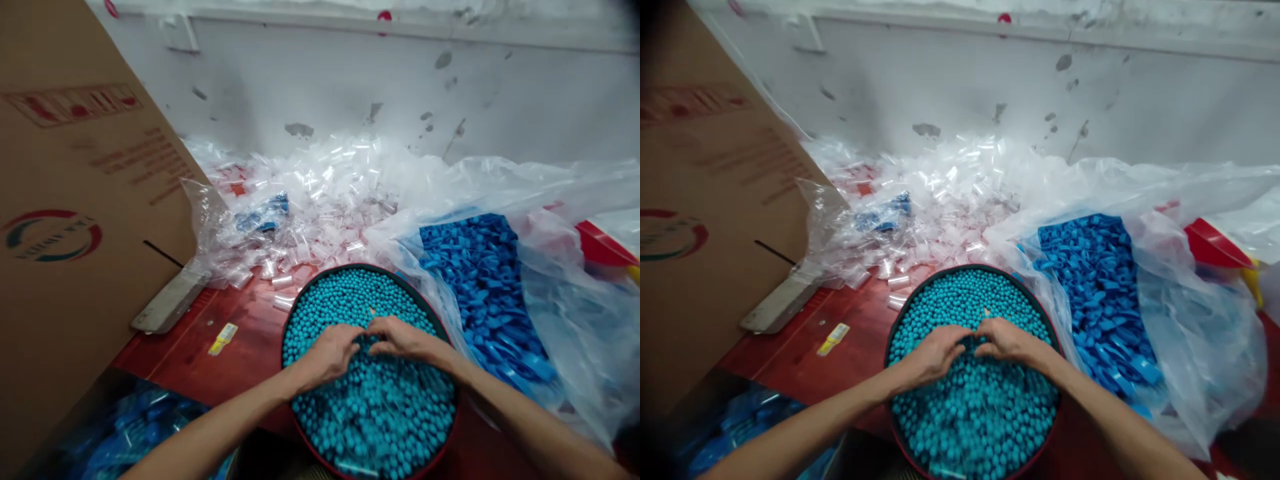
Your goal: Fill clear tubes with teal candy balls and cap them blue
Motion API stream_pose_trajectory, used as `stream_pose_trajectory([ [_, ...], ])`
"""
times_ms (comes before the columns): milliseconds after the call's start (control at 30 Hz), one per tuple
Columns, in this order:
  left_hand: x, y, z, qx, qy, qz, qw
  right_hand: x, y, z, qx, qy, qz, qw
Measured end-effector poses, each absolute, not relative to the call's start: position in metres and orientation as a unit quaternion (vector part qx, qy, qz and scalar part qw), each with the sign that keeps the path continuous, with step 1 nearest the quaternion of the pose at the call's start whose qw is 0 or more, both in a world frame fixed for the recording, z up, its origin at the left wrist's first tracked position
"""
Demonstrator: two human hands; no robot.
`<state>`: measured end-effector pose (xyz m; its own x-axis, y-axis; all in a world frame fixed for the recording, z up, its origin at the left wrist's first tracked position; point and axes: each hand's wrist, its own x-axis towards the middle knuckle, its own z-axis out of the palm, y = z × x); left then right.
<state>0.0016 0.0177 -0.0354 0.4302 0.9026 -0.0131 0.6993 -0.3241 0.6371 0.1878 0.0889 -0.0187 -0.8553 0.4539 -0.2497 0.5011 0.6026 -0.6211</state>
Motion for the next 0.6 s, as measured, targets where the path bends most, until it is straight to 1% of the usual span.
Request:
stream_pose_trajectory([
  [67, 0.003, 0.011, -0.036, 0.817, 0.493, 0.132, 0.269, 0.186, 0.080, -0.020, 0.269, 0.910, -0.314, 0.034],
  [100, 0.003, 0.009, -0.035, 0.823, 0.490, 0.129, 0.258, 0.186, 0.077, -0.020, 0.276, 0.912, -0.300, 0.033],
  [233, -0.005, 0.011, -0.025, 0.797, 0.517, 0.242, 0.199, 0.177, 0.087, -0.013, 0.289, 0.915, -0.282, -0.006],
  [300, -0.021, 0.022, -0.015, 0.750, 0.567, 0.295, 0.170, 0.166, 0.106, -0.004, 0.291, 0.911, -0.289, -0.052],
  [367, -0.045, 0.039, -0.007, 0.672, 0.652, 0.317, 0.149, 0.147, 0.132, 0.005, 0.307, 0.898, -0.296, -0.103],
  [433, -0.073, 0.058, -0.006, 0.591, 0.740, 0.282, 0.150, 0.122, 0.159, 0.011, 0.329, 0.894, -0.284, -0.110],
  [500, -0.097, 0.073, -0.014, 0.529, 0.807, 0.221, 0.143, 0.094, 0.182, 0.012, 0.354, 0.901, -0.231, -0.096],
  [567, -0.111, 0.084, -0.026, 0.505, 0.828, 0.186, 0.154, 0.066, 0.199, 0.006, 0.405, 0.893, -0.177, -0.081],
  [600, -0.114, 0.088, -0.032, 0.507, 0.827, 0.182, 0.159, 0.053, 0.205, 0.001, 0.421, 0.888, -0.169, -0.079],
])
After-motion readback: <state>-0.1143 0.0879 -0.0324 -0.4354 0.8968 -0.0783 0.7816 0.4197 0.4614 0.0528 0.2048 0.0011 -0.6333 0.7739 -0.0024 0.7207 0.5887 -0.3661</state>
